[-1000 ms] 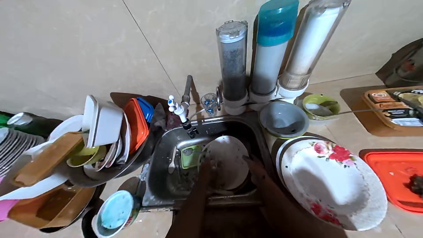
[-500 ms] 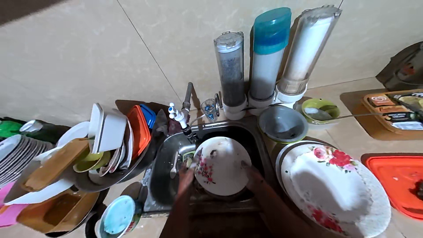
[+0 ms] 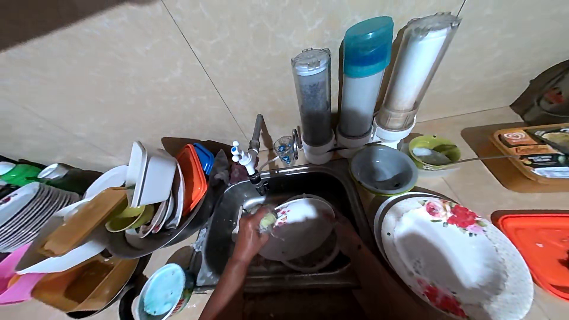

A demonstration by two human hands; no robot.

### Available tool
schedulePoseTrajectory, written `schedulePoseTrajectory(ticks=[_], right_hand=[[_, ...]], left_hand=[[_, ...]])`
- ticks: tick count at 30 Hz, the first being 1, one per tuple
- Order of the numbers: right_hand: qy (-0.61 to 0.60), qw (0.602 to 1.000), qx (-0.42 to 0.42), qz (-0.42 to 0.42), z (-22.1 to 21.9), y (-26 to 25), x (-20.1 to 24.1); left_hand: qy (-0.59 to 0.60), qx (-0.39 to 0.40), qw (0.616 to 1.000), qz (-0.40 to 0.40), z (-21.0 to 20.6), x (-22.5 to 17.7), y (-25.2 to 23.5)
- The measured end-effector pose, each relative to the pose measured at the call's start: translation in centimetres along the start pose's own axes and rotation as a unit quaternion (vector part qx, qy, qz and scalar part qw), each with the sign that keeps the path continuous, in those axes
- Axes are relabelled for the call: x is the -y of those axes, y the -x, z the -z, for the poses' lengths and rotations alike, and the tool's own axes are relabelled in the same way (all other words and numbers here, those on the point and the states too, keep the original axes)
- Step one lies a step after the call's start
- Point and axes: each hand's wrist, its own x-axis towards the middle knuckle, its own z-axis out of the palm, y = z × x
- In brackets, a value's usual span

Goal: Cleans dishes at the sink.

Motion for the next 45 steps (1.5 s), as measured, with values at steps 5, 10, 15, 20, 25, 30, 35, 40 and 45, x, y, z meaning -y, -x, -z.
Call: schedulePoseTrajectory(ticks=[5, 10, 15, 20, 25, 30, 35, 40, 45], right_hand=[[-0.032, 0.998, 0.043, 0.035, -0.8, 1.0, 0.3], [-0.078, 0.996, -0.024, 0.046, -1.6, 1.2, -0.8], [-0.164, 0.972, -0.169, 0.011, 0.3, 1.1, 0.3], [-0.141, 0.983, -0.106, -0.045, -1.1, 2.4, -0.3], [-0.147, 0.986, -0.069, 0.024, -1.3, 2.4, -1.3], [-0.222, 0.972, 0.042, -0.059, -1.4, 4.4, 0.3], [-0.270, 0.950, 0.147, -0.051, -1.4, 4.1, -0.6], [-0.275, 0.948, 0.154, -0.052, -2.0, 4.6, -0.8], [-0.294, 0.939, 0.170, -0.053, -1.8, 4.5, -0.9]], left_hand=[[-0.105, -0.039, 0.983, 0.144, -3.6, 0.5, -2.0], [-0.046, 0.087, 0.991, 0.095, -13.6, -4.7, 2.0], [-0.135, 0.126, 0.982, -0.028, -13.1, -0.5, 2.8], [-0.187, 0.102, 0.968, 0.132, -12.5, -1.6, -1.3], [-0.127, 0.124, 0.984, 0.011, -14.0, -2.7, -3.2], [-0.193, 0.182, 0.917, 0.297, -10.3, -1.4, -7.0], [-0.048, 0.116, 0.992, 0.033, -12.9, -2.3, -2.7], [-0.176, 0.189, 0.903, 0.343, -9.3, -1.4, -6.0], [-0.070, 0.056, 0.995, -0.046, -13.3, -2.3, -1.8]])
